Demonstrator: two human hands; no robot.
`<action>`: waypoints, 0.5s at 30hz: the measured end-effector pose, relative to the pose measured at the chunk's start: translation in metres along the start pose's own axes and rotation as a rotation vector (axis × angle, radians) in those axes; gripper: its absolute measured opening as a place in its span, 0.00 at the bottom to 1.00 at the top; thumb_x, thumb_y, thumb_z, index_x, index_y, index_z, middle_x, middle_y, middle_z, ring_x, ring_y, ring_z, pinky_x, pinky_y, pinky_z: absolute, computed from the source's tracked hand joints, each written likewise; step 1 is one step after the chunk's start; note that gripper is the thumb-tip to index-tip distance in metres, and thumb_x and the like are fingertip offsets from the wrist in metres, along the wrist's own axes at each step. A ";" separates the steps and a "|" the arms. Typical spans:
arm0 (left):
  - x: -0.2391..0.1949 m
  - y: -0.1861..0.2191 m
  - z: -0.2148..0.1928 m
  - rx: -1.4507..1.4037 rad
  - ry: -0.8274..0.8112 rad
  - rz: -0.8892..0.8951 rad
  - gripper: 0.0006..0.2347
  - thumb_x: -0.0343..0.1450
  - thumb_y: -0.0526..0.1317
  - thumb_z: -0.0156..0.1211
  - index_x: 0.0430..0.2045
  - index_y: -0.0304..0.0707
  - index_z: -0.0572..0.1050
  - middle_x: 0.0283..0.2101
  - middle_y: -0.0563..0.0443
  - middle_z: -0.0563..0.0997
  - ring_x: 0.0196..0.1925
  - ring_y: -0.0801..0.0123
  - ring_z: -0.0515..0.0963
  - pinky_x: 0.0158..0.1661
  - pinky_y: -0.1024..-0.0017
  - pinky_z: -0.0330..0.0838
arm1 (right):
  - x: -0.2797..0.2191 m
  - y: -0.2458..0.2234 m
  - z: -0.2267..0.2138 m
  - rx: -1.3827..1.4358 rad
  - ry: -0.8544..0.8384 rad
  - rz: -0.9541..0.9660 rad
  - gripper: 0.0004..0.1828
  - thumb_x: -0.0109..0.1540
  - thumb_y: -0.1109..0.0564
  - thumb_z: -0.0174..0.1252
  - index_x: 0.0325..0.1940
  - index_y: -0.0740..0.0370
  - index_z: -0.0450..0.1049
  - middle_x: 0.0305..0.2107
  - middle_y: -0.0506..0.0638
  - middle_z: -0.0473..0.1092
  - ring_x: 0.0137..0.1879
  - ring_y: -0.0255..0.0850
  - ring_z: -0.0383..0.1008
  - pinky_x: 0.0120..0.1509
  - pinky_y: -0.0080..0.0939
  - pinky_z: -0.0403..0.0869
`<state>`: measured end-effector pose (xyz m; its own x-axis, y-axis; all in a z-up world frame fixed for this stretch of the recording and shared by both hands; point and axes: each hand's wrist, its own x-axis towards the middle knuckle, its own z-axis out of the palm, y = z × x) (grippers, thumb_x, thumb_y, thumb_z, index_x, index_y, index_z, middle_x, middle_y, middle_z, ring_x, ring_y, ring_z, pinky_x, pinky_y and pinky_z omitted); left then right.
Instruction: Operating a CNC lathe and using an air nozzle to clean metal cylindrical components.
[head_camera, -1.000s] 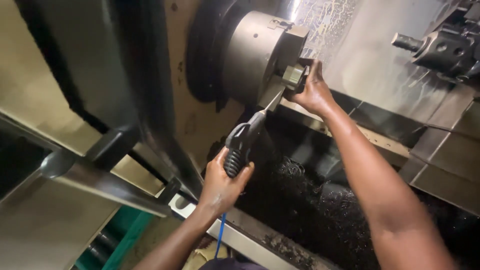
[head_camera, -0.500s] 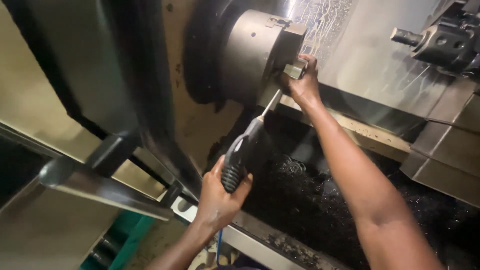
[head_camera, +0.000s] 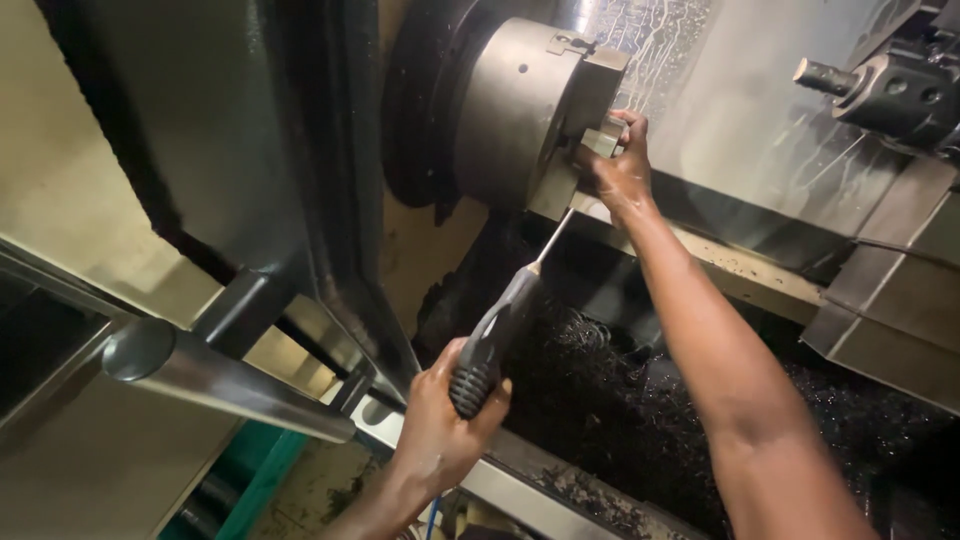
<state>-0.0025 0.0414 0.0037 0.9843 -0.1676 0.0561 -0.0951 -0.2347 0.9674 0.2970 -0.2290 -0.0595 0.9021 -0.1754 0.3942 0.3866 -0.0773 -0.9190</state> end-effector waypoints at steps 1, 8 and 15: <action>-0.003 0.001 0.001 0.002 0.000 -0.049 0.12 0.66 0.38 0.63 0.42 0.38 0.73 0.20 0.59 0.71 0.19 0.78 0.71 0.22 0.73 0.68 | -0.003 -0.005 0.000 -0.017 -0.002 0.035 0.35 0.58 0.65 0.69 0.62 0.49 0.57 0.51 0.52 0.69 0.52 0.41 0.76 0.51 0.41 0.80; -0.018 -0.011 0.006 -0.019 0.086 0.043 0.10 0.66 0.34 0.65 0.39 0.36 0.75 0.22 0.58 0.74 0.22 0.80 0.73 0.23 0.75 0.68 | 0.003 0.028 -0.005 0.026 0.017 -0.076 0.33 0.60 0.63 0.67 0.63 0.50 0.57 0.52 0.52 0.71 0.52 0.42 0.78 0.50 0.42 0.82; -0.020 0.000 0.024 -0.033 0.046 0.012 0.10 0.66 0.34 0.65 0.39 0.36 0.74 0.20 0.57 0.71 0.21 0.79 0.70 0.23 0.74 0.65 | -0.047 0.026 -0.071 0.074 0.114 0.156 0.35 0.60 0.58 0.67 0.65 0.50 0.55 0.49 0.54 0.69 0.48 0.45 0.78 0.44 0.41 0.80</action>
<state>-0.0258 0.0219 -0.0030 0.9890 -0.1258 0.0781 -0.1026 -0.2011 0.9742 0.2509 -0.2928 -0.1018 0.9261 -0.2898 0.2414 0.2611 0.0310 -0.9648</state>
